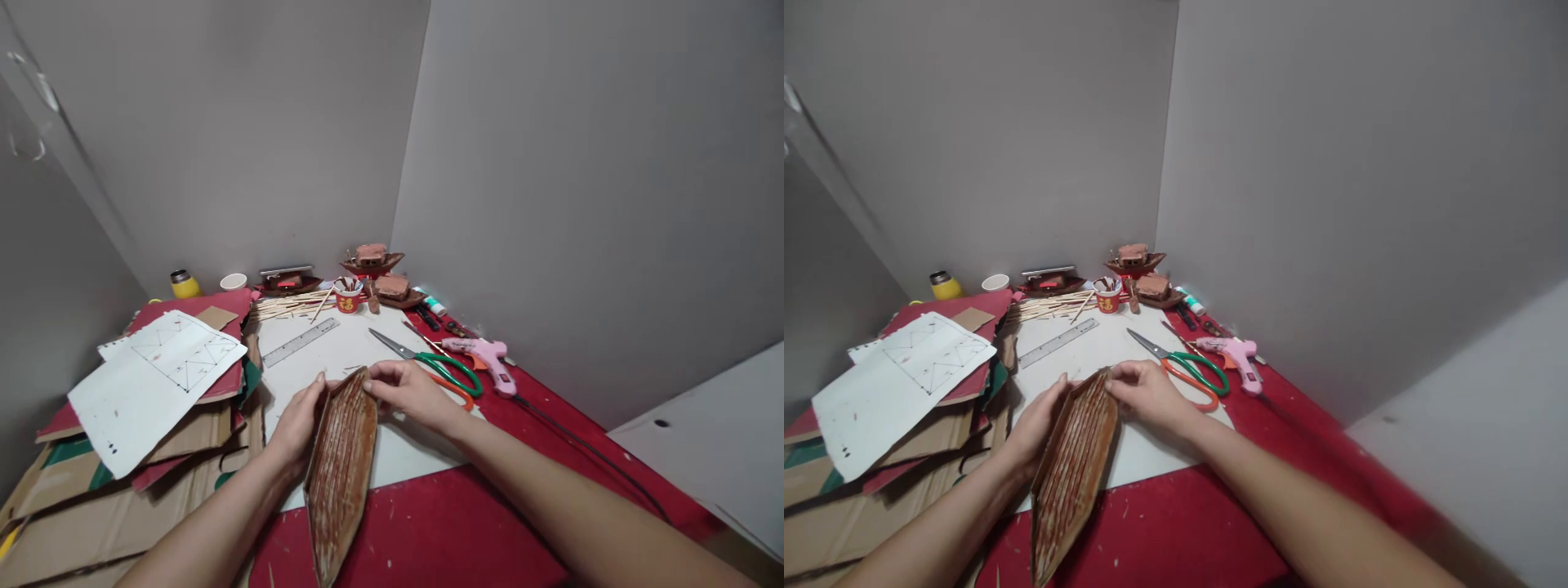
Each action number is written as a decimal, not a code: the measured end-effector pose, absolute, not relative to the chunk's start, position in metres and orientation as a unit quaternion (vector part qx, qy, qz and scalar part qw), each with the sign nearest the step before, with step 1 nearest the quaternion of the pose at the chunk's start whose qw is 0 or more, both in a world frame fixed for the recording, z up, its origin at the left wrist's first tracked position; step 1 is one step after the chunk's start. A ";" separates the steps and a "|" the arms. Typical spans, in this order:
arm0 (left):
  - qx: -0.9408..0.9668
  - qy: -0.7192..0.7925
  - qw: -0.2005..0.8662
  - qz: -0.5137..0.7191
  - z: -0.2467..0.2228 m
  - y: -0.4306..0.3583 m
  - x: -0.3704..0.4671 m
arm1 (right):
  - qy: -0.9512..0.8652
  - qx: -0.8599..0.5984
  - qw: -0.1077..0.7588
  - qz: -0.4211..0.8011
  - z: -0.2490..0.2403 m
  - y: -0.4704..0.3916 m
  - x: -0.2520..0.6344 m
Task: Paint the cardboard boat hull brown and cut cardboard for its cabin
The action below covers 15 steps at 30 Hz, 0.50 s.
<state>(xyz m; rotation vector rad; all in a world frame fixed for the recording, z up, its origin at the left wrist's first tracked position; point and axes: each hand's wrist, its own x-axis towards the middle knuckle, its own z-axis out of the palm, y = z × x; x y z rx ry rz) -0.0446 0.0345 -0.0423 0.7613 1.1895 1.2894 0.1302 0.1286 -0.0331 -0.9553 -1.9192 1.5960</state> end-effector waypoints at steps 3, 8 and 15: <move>0.272 0.474 0.676 0.493 -0.037 0.026 -0.039 | -0.664 -0.312 0.262 0.626 -0.034 0.118 0.124; 0.222 0.441 0.761 0.420 -0.030 0.016 -0.028 | -0.633 -0.259 0.258 0.682 -0.036 0.101 0.123; 0.235 0.461 0.745 0.422 -0.022 0.012 -0.008 | -0.668 -0.234 0.256 0.658 -0.040 0.095 0.134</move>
